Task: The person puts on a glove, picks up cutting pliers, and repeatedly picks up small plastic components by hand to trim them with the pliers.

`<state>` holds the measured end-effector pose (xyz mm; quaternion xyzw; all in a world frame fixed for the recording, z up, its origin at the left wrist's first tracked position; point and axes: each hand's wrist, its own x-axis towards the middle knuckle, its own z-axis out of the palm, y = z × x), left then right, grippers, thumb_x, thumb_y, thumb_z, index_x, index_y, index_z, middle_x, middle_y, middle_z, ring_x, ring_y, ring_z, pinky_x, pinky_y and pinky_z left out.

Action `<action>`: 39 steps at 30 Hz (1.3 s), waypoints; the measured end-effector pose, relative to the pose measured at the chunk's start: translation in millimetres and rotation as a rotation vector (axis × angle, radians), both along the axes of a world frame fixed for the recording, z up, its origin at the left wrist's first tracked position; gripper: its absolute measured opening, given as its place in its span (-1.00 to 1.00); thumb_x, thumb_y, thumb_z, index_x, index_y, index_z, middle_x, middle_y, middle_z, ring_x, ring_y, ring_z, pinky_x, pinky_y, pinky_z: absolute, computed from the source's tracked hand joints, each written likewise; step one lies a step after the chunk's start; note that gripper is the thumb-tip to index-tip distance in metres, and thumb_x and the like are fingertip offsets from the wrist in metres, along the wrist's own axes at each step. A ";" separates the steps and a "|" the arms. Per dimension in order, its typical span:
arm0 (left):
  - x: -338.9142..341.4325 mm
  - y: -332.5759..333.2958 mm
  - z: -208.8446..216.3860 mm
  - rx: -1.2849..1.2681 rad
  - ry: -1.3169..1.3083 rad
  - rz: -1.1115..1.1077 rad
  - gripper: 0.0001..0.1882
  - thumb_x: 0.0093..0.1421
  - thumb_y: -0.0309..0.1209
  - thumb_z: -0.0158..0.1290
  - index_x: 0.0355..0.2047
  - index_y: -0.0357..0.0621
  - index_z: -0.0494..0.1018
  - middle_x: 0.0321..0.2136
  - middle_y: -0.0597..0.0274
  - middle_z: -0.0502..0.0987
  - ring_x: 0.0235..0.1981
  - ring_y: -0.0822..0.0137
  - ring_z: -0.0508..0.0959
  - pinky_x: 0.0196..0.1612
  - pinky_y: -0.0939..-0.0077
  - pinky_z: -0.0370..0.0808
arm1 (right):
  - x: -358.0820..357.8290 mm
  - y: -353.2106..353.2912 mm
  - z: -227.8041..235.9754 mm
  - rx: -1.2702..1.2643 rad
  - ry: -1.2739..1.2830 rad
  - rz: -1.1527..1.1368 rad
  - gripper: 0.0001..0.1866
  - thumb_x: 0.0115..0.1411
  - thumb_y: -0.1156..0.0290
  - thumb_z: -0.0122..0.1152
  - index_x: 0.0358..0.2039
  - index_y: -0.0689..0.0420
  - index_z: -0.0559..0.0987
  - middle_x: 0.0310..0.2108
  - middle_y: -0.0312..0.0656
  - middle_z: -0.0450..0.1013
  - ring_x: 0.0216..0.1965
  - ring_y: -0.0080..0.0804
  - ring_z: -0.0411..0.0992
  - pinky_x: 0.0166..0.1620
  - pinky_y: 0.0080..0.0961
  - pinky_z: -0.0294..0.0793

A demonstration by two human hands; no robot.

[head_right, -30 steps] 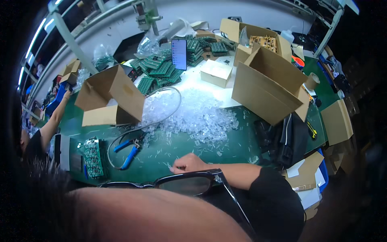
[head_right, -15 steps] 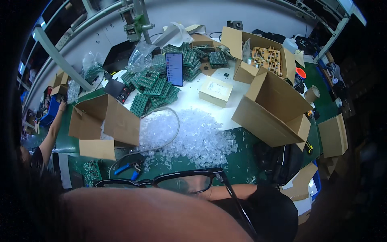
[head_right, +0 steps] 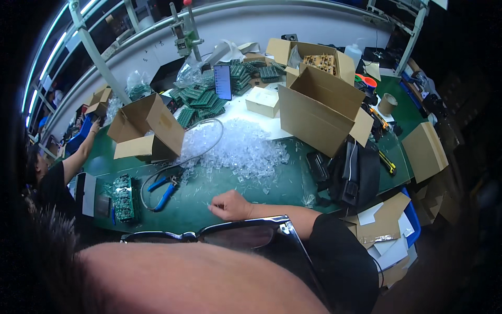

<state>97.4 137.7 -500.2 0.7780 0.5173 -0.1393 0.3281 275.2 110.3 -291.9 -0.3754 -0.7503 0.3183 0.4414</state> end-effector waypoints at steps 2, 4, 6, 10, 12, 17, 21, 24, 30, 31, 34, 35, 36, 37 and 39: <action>-2.9 -30.5 17.2 -0.086 -0.030 -0.057 -0.65 0.48 -0.25 0.12 0.10 -0.22 0.64 0.03 0.03 0.71 0.09 0.18 0.67 0.22 0.26 0.56 | -0.1 2.0 -8.3 -0.018 0.008 -0.028 -0.75 0.31 0.24 0.37 -0.43 0.13 0.70 -0.55 0.00 0.54 -0.55 -0.03 0.55 -0.42 -0.18 0.51; -8.8 -61.0 39.3 -0.210 -0.073 -0.123 -0.65 0.48 -0.25 0.13 0.11 -0.22 0.64 0.04 0.04 0.71 0.09 0.19 0.67 0.23 0.27 0.56 | -0.3 1.0 -9.0 -0.033 0.022 -0.021 -0.76 0.31 0.24 0.37 -0.41 0.12 0.71 -0.54 0.00 0.56 -0.54 -0.04 0.56 -0.41 -0.19 0.52; -18.2 -87.9 82.2 -0.378 -0.134 -0.215 -0.65 0.49 -0.26 0.13 0.12 -0.22 0.63 0.04 0.05 0.71 0.10 0.21 0.67 0.23 0.28 0.56 | -2.6 1.2 -10.2 -0.044 0.039 -0.027 -0.79 0.31 0.28 0.40 -0.37 0.15 0.73 -0.53 -0.01 0.57 -0.57 -0.23 0.54 -0.42 -0.30 0.51; -41.0 -95.9 216.0 -0.657 -0.504 -0.280 -0.65 0.49 -0.26 0.14 0.13 -0.22 0.63 0.05 0.07 0.71 0.10 0.24 0.67 0.24 0.31 0.55 | 3.9 3.1 -7.1 -0.110 0.063 -0.038 -0.79 0.32 0.29 0.40 -0.35 0.16 0.74 -0.54 -0.03 0.57 -0.57 -0.30 0.53 -0.41 -0.33 0.51; -60.7 -83.1 280.7 -0.468 -0.760 -0.071 -0.75 0.42 -0.34 0.17 0.00 -0.19 0.68 -0.04 0.16 0.74 -0.07 0.32 0.66 0.09 0.35 0.58 | 9.0 3.9 1.4 -0.203 0.023 -0.070 -0.79 0.33 0.29 0.39 -0.32 0.19 0.74 -0.54 -0.06 0.57 -0.55 -0.39 0.51 -0.39 -0.36 0.51; -94.7 -13.5 315.7 0.616 -0.443 0.363 -0.59 0.27 -0.31 0.27 0.07 -0.28 0.63 -0.02 -0.03 0.70 0.02 0.11 0.68 0.17 0.27 0.57 | 2.7 9.1 3.4 -0.256 0.060 -0.029 -0.76 0.33 0.23 0.35 -0.29 0.16 0.73 -0.46 0.04 0.60 -0.48 -0.09 0.59 -0.34 -0.22 0.55; -141.4 50.1 307.8 0.727 0.101 0.150 -0.01 0.05 -0.08 0.46 0.38 -0.40 0.39 0.29 -0.31 0.50 0.34 -0.21 0.47 0.46 0.08 0.37 | -5.4 10.4 5.2 -0.240 0.037 -0.015 -0.76 0.34 0.24 0.35 -0.28 0.17 0.73 -0.45 0.05 0.60 -0.46 -0.08 0.60 -0.32 -0.21 0.55; -146.6 75.2 300.3 0.596 0.107 0.126 0.04 0.05 -0.03 0.46 0.41 -0.38 0.36 0.31 -0.34 0.47 0.34 -0.24 0.45 0.47 0.08 0.37 | -1.9 12.0 0.8 -0.242 0.042 -0.026 -0.76 0.33 0.24 0.35 -0.25 0.17 0.72 -0.44 0.04 0.61 -0.44 -0.07 0.61 -0.30 -0.21 0.57; -137.3 80.7 303.0 0.500 0.211 0.129 -0.06 0.07 0.13 0.37 0.31 -0.28 0.51 0.16 -0.34 0.55 0.22 -0.24 0.55 0.35 0.05 0.50 | -0.3 11.6 -3.0 -0.196 0.015 -0.023 -0.76 0.31 0.24 0.36 -0.20 0.17 0.72 -0.38 0.03 0.65 -0.39 -0.06 0.65 -0.25 -0.20 0.62; -137.8 77.9 302.2 0.503 0.214 0.135 -0.06 0.07 0.13 0.37 0.31 -0.28 0.51 0.16 -0.34 0.55 0.22 -0.24 0.55 0.35 0.05 0.50 | -1.0 11.7 -2.4 -0.177 -0.007 -0.019 -0.76 0.31 0.24 0.36 -0.20 0.17 0.73 -0.37 0.03 0.65 -0.38 -0.05 0.65 -0.23 -0.19 0.63; -127.7 65.6 298.0 0.542 0.212 0.233 -0.24 0.10 -0.04 0.30 0.17 -0.36 0.56 0.09 -0.39 0.57 0.15 -0.26 0.60 0.31 0.05 0.53 | -0.5 12.2 -2.3 -0.172 -0.023 -0.017 -0.76 0.30 0.24 0.36 -0.19 0.16 0.73 -0.36 0.05 0.66 -0.37 -0.03 0.66 -0.23 -0.19 0.64; -115.5 61.6 298.8 0.539 0.210 0.226 -0.24 0.10 -0.04 0.30 0.17 -0.36 0.56 0.09 -0.39 0.57 0.15 -0.26 0.60 0.31 0.05 0.53 | 1.3 11.8 -4.5 -0.176 -0.023 -0.024 -0.76 0.30 0.24 0.36 -0.19 0.16 0.73 -0.36 0.05 0.66 -0.37 -0.03 0.66 -0.23 -0.19 0.64; -103.8 56.7 303.0 0.527 0.243 0.254 -0.31 0.10 -0.10 0.29 0.13 -0.36 0.57 0.07 -0.40 0.58 0.14 -0.26 0.60 0.29 0.04 0.54 | 1.9 12.0 -5.3 -0.175 -0.017 -0.027 -0.75 0.30 0.24 0.37 -0.19 0.16 0.74 -0.37 0.05 0.65 -0.37 -0.03 0.66 -0.23 -0.18 0.63; -95.9 52.4 305.5 0.514 0.276 0.282 -0.38 0.11 -0.15 0.27 0.08 -0.36 0.58 0.05 -0.40 0.59 0.13 -0.27 0.61 0.27 0.03 0.55 | 2.6 11.4 -6.4 -0.175 -0.012 -0.031 -0.75 0.30 0.24 0.37 -0.19 0.16 0.74 -0.37 0.06 0.65 -0.37 -0.03 0.66 -0.23 -0.18 0.63; -93.4 47.0 304.0 0.544 0.212 0.304 -0.48 0.11 -0.29 0.24 0.04 -0.35 0.59 0.00 -0.39 0.60 0.11 -0.29 0.61 0.24 0.01 0.56 | 1.3 10.9 -3.5 -0.169 -0.009 -0.028 -0.75 0.30 0.24 0.37 -0.19 0.17 0.74 -0.37 0.06 0.65 -0.38 -0.03 0.65 -0.23 -0.18 0.63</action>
